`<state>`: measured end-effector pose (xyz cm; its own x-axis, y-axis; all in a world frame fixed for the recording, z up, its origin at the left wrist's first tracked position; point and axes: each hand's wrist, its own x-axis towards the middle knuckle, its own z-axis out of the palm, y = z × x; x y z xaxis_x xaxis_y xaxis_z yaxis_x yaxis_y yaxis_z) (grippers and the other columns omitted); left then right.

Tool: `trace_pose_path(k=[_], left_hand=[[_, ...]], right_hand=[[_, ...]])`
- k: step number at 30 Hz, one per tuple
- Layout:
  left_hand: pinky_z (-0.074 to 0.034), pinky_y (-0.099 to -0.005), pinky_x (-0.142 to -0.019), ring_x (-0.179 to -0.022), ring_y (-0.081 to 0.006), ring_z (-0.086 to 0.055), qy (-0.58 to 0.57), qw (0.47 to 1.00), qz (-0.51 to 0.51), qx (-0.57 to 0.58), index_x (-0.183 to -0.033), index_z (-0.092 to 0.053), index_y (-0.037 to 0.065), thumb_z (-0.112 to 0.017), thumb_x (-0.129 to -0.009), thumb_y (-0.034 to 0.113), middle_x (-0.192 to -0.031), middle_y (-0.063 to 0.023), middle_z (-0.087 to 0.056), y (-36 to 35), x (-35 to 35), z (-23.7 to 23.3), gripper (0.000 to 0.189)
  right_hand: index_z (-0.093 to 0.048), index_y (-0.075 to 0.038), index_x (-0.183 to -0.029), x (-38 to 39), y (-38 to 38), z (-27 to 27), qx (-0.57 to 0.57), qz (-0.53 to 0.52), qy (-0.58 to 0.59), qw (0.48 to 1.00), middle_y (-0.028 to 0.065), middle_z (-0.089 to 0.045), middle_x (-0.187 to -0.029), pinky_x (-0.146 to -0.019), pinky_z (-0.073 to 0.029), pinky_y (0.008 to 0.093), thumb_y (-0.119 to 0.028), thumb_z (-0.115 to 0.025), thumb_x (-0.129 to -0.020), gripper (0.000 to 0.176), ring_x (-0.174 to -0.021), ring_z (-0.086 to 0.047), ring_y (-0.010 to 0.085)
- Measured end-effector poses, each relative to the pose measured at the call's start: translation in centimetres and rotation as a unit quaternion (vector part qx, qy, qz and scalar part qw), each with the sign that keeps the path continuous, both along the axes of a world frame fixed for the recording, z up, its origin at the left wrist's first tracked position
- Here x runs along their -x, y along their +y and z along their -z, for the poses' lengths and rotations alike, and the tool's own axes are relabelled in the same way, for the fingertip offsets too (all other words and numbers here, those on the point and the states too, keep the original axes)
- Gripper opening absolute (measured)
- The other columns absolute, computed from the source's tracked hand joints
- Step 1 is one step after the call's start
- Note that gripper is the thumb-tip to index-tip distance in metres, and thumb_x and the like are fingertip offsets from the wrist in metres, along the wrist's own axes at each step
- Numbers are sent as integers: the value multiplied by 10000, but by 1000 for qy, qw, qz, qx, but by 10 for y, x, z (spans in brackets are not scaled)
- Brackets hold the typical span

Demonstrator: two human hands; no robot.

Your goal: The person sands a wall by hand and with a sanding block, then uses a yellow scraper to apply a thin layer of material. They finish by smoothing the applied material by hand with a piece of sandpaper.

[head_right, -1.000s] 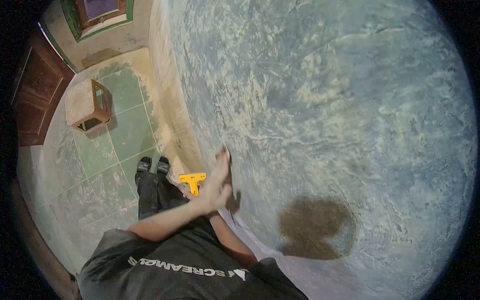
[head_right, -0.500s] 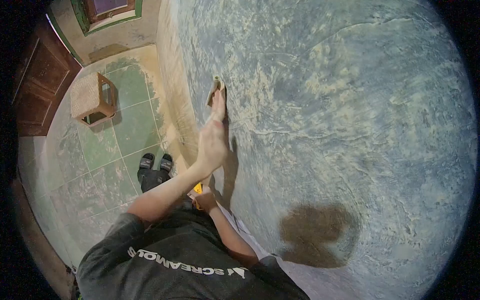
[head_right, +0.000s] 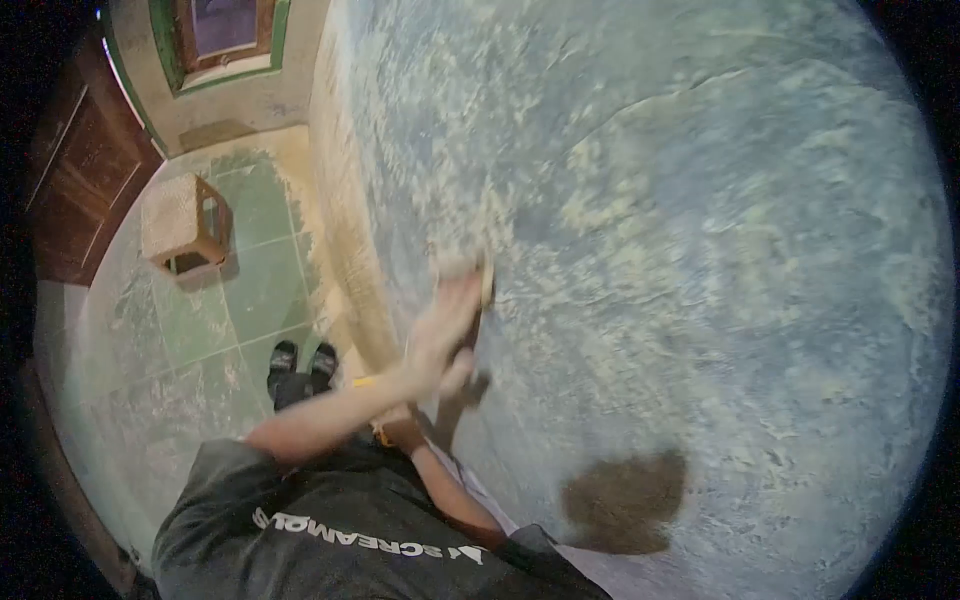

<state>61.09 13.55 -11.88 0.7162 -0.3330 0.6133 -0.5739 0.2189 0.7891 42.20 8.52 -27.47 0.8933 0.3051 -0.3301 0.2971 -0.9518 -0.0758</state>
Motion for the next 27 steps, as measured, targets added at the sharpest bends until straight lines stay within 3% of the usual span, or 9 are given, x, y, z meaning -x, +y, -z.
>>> trace_pose_path(k=[4,10,14,16,17,20,23,26,27], left_hand=[[-317,-471,-1104,-1367,-430,-339,-59,995,75,-15,-1378,-423,-68,-515,-866,179,-1432,-285,-399,5,63,99,575],[-283,-444,-1128,-1357,-433,-354,2,996,-64,67,-1379,-421,-66,-468,-864,114,-1432,-273,-402,-1,-64,-39,548],[-264,-469,-1136,-1354,-448,-350,-37,997,-54,49,-1377,-434,-56,-422,-905,229,-1428,-270,-412,-8,-23,-10,551],[-265,-485,-1136,-1338,-441,-382,-109,992,8,54,-1357,-474,-38,-404,-921,307,-1406,-266,-445,-8,4,28,561],[-265,-485,-1136,-1338,-441,-382,-119,991,10,56,-1357,-474,-38,-404,-921,307,-1406,-266,-445,-9,-10,18,561],[-270,-489,-1136,-1319,-418,-420,-63,994,-19,90,-1341,-507,-18,-411,-931,371,-1382,-240,-484,-7,-51,-49,573],[-293,-486,-1122,-1309,-388,-443,-148,982,-38,110,-1349,-507,-4,-407,-941,453,-1378,-203,-501,-14,-63,-106,621],[-315,-479,-1109,-1288,-390,-466,-176,979,-1,99,-1320,-536,-13,-424,-946,450,-1349,-211,-524,-7,-42,-76,605],[-315,-485,-1107,-1273,-397,-481,-156,980,34,118,-1277,-564,-40,-436,-941,422,-1328,-232,-536,-8,-34,-38,585]], right_hand=[[-669,-98,-946,8,-11,51,-30,102,43,993,188,-646,-881,-626,-542,405,-338,-619,-863,259,-788,-679,293],[-623,1,-1121,-3,-5,54,-206,492,296,792,210,-645,-867,-761,-494,466,-354,-553,-940,405,-793,-659,335],[-612,-53,-1186,-1,-7,41,-298,390,203,847,232,-638,-1064,-841,-501,442,-354,-591,-908,410,-838,-645,411],[-589,35,-895,-18,-7,20,-208,-67,-219,951,108,-628,-677,-516,-494,319,-377,-654,-864,418,-636,-666,208],[-585,33,-939,37,-38,150,-119,15,-210,970,111,-641,-701,-522,-502,321,-372,-642,-870,415,-633,-668,195],[-582,15,-984,19,-17,97,-253,464,222,820,122,-661,-744,-540,-515,330,-404,-615,-882,432,-626,-672,198],[-577,-20,-1218,-10,-5,38,-295,512,316,742,282,-637,-997,-739,-518,440,-544,-610,-845,644,-895,-654,366],[-587,0,-1181,1,-7,42,-306,348,173,869,275,-651,-915,-614,-514,416,-547,-580,-874,627,-787,-671,336],[-656,7,-1046,4,-12,48,-113,24,-103,988,187,-671,-754,-547,-491,391,-542,-583,-882,577,-620,-659,268]])
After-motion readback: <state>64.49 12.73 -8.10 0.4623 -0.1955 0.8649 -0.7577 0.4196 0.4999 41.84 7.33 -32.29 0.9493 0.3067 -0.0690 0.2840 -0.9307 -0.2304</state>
